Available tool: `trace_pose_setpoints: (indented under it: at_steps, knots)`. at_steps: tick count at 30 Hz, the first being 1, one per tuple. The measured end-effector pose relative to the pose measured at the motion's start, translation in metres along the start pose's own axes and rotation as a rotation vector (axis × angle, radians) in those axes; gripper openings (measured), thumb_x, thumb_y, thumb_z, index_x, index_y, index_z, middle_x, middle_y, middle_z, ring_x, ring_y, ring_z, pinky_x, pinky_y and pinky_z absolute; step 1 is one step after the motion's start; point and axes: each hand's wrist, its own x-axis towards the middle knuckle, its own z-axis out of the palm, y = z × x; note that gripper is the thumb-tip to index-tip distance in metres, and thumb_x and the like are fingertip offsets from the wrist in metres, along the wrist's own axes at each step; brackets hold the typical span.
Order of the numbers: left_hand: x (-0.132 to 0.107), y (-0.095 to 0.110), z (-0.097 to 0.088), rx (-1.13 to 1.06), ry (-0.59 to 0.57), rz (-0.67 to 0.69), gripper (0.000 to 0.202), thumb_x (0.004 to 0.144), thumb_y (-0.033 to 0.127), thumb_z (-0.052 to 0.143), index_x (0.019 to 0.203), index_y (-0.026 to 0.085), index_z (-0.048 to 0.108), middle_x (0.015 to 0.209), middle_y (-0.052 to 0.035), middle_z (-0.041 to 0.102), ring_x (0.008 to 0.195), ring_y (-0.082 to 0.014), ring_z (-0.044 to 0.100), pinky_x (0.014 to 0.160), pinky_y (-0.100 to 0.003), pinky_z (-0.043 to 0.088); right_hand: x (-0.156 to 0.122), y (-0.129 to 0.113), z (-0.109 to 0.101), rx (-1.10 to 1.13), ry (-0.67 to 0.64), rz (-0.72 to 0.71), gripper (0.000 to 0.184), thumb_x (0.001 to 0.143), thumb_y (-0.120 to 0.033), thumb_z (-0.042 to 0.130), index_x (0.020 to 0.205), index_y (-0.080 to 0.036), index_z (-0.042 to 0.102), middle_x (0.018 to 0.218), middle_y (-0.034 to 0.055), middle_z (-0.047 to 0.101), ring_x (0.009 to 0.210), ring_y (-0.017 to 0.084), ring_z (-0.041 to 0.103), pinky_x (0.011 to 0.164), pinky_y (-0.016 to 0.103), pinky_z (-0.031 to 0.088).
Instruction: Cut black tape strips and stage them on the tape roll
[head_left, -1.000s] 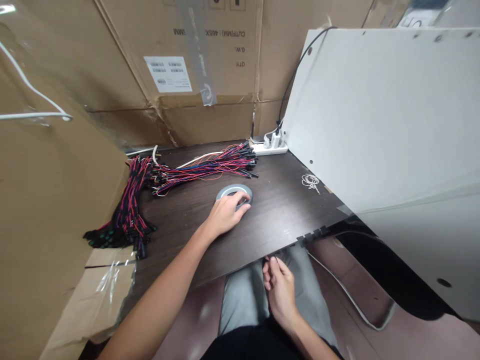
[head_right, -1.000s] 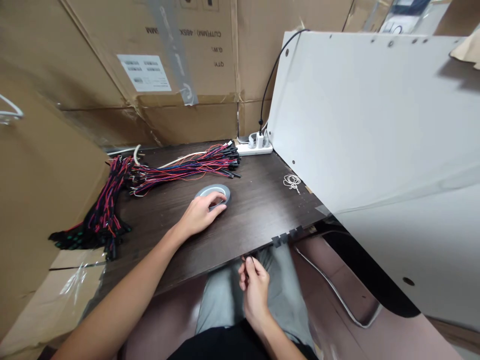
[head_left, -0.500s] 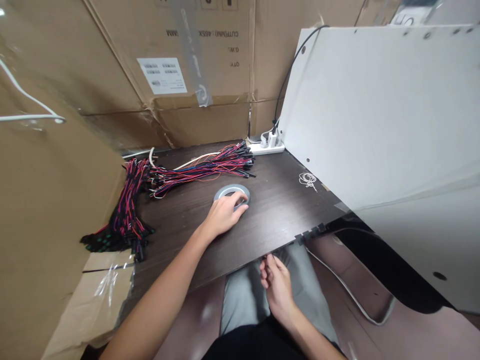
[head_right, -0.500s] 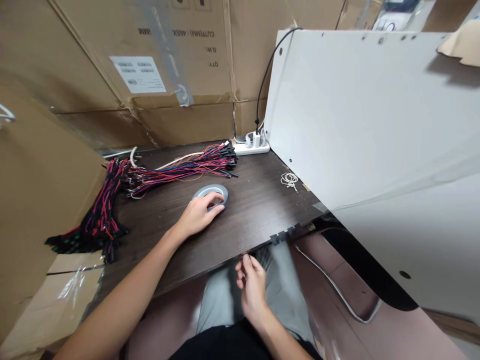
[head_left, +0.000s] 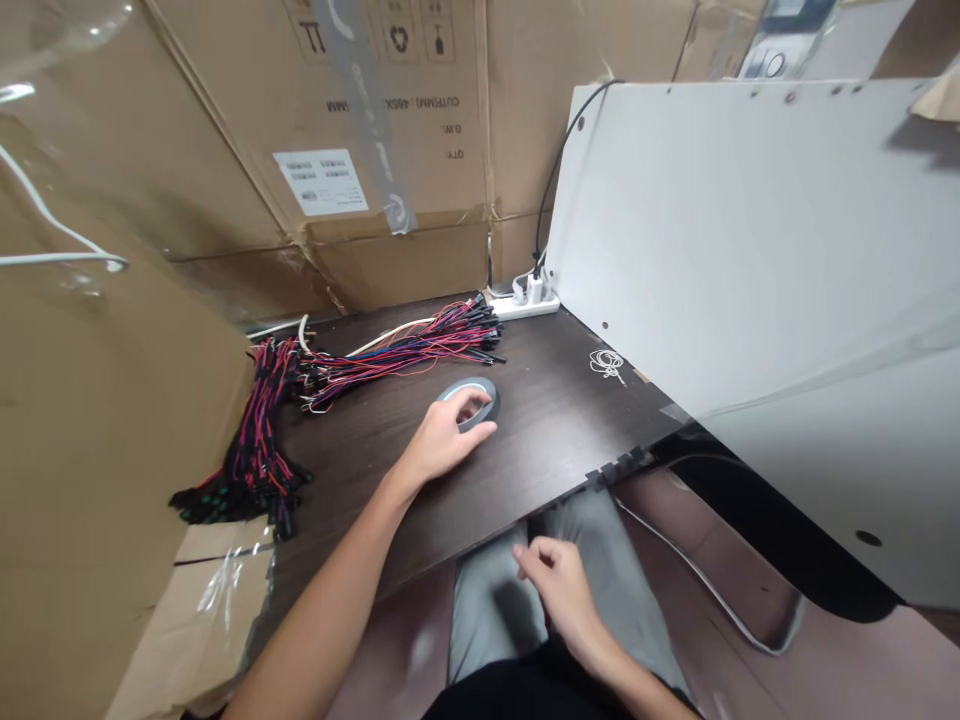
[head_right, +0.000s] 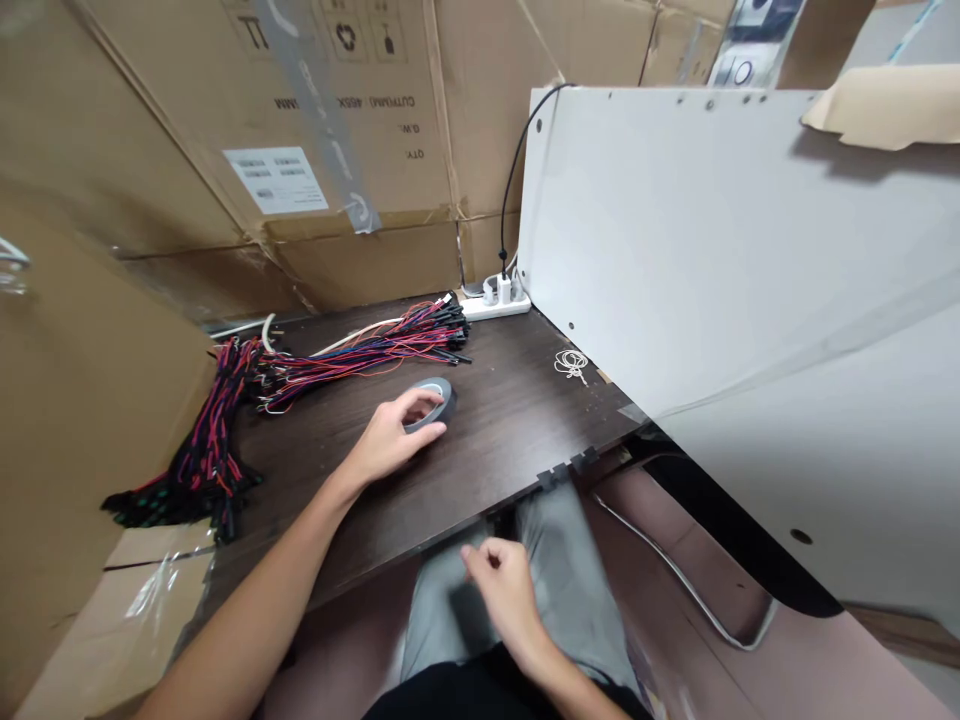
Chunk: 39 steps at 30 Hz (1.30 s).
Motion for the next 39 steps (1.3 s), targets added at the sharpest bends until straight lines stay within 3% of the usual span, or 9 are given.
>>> trace_pose_setpoints:
  at_steps: [3,6,10,14,19,24,29,34,39]
  knots:
    - [-0.004,0.008,-0.002,-0.241,-0.105,-0.018,0.054,0.07,0.023,0.065,0.122,0.016,0.051,0.099,-0.0059,0.065,0.088,-0.016,0.062,0.086,-0.032,0.049,-0.001,-0.035,-0.005,-0.217,0.053,-0.368,0.038,0.082,-0.035,0.057,0.05,-0.016,0.051,0.047,-0.0013,0.044,0.046,0.01,0.04,0.046,0.023,0.031]
    - [-0.006,0.015,-0.001,-0.48,-0.202,-0.049,0.064,0.069,0.019,0.065,0.13,0.017,0.044,0.109,-0.0099,0.063,0.094,-0.0172,0.063,0.09,-0.034,0.05,0.016,-0.076,-0.011,-0.286,0.195,-0.691,0.016,0.085,-0.025,0.054,0.079,-0.016,0.065,0.066,0.0015,0.058,0.057,0.012,0.051,0.054,0.024,0.042]
    - [-0.007,0.016,0.005,-0.638,-0.227,-0.058,0.067,0.068,0.019,0.069,0.129,0.018,0.043,0.108,-0.0093,0.061,0.097,-0.0178,0.062,0.093,-0.035,0.049,0.054,-0.108,-0.01,-0.375,0.252,-0.86,0.032,0.088,-0.024,0.052,0.119,-0.017,0.06,0.096,0.008,0.061,0.064,0.012,0.056,0.056,0.025,0.048]
    - [-0.006,0.013,0.011,-0.698,-0.175,-0.057,0.068,0.067,0.018,0.07,0.129,0.019,0.042,0.105,-0.0075,0.06,0.097,-0.016,0.061,0.091,-0.032,0.049,0.074,-0.108,-0.001,-0.499,0.309,-0.972,0.03,0.092,-0.023,0.048,0.117,-0.017,0.062,0.105,0.0123,0.06,0.078,0.016,0.061,0.067,0.03,0.052]
    - [-0.009,0.014,0.015,-0.692,-0.157,-0.069,0.066,0.067,0.016,0.069,0.128,0.019,0.043,0.102,-0.0059,0.058,0.093,-0.0142,0.061,0.086,-0.029,0.05,0.073,-0.102,0.005,-0.398,0.417,-1.002,0.017,0.091,-0.02,0.051,0.098,-0.015,0.065,0.092,0.0092,0.061,0.08,0.017,0.06,0.065,0.028,0.05]
    - [-0.01,0.015,0.017,-0.584,-0.16,-0.03,0.062,0.07,0.016,0.067,0.128,0.018,0.045,0.106,-0.0075,0.061,0.095,-0.0155,0.061,0.086,-0.03,0.051,0.076,-0.11,0.0,-0.328,0.346,-0.882,0.012,0.09,-0.019,0.05,0.081,-0.017,0.057,0.079,0.0033,0.057,0.07,0.014,0.056,0.061,0.025,0.046]
    - [-0.012,0.012,0.019,-0.313,-0.086,0.073,0.053,0.076,0.019,0.063,0.128,0.019,0.048,0.106,-0.0072,0.066,0.095,-0.0173,0.062,0.085,-0.03,0.051,0.086,-0.106,-0.004,-0.408,0.292,-0.91,0.015,0.092,-0.02,0.042,0.079,-0.018,0.05,0.077,0.0027,0.054,0.072,0.015,0.052,0.067,0.027,0.043]
    - [-0.015,0.013,0.017,-0.118,-0.087,0.178,0.047,0.078,0.017,0.059,0.124,0.023,0.054,0.118,-0.0051,0.063,0.1,-0.0176,0.061,0.09,-0.03,0.048,0.076,-0.092,-0.001,-0.353,0.239,-0.805,0.018,0.094,-0.024,0.039,0.08,-0.018,0.047,0.073,0.0007,0.051,0.063,0.013,0.049,0.06,0.026,0.04]
    - [-0.014,0.014,0.015,-0.117,-0.057,0.213,0.035,0.077,0.014,0.058,0.111,0.019,0.064,0.098,-0.0032,0.069,0.081,-0.0145,0.063,0.08,-0.026,0.049,0.051,-0.086,0.003,-0.348,0.218,-0.862,0.015,0.094,-0.019,0.042,0.081,-0.018,0.049,0.077,0.0019,0.052,0.067,0.012,0.052,0.06,0.025,0.042]
